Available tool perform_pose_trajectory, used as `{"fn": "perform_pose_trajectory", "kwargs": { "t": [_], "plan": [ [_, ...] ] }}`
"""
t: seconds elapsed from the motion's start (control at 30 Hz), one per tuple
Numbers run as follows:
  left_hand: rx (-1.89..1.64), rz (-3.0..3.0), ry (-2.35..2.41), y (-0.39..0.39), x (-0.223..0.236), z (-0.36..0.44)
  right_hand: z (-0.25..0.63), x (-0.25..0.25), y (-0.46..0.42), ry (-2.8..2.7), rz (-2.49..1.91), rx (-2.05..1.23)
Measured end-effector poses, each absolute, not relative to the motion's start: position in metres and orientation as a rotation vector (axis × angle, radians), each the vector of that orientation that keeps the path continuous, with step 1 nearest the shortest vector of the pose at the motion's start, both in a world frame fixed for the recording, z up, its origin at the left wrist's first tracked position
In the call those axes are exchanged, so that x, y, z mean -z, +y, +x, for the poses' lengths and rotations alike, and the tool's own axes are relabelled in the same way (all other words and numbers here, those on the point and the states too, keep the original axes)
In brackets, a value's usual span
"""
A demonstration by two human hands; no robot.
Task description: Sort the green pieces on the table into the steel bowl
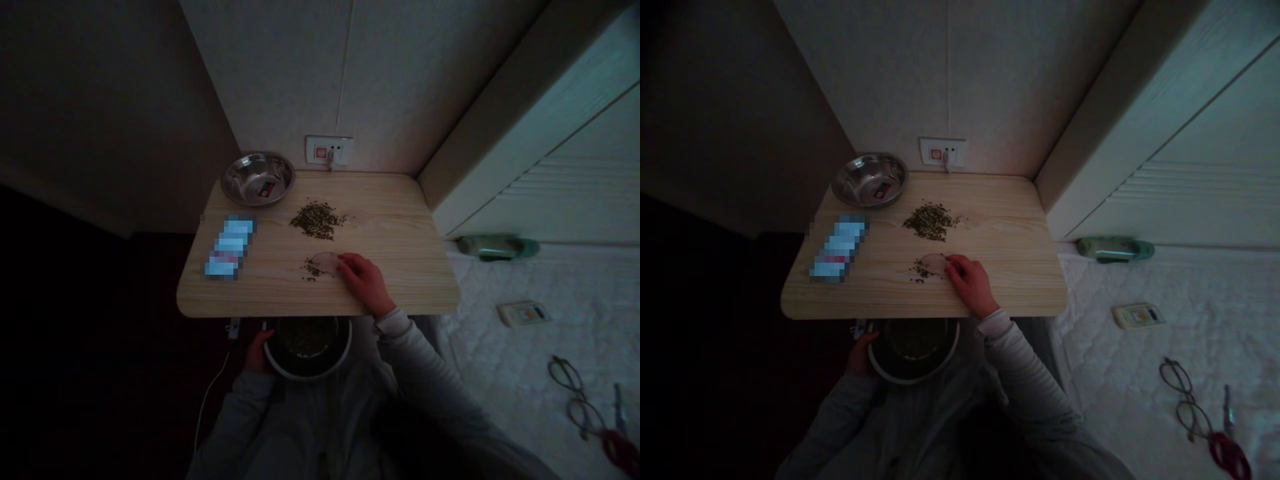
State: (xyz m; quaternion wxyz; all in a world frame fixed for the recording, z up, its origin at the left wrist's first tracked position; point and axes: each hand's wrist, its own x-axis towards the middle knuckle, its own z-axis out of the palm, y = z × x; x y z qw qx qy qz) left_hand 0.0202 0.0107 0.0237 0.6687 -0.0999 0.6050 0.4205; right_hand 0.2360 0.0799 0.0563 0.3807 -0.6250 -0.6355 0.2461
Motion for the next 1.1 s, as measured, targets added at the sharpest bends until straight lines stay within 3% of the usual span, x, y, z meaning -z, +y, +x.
{"fn": "perform_pose_trajectory", "kwargs": {
  "t": [1.1],
  "plan": [
    [-0.910, -0.239, 1.321, 0.010, -0.015, 0.028, 0.236, -0.061, 0.073, -1.770, -1.495, -0.685]
  ]
}}
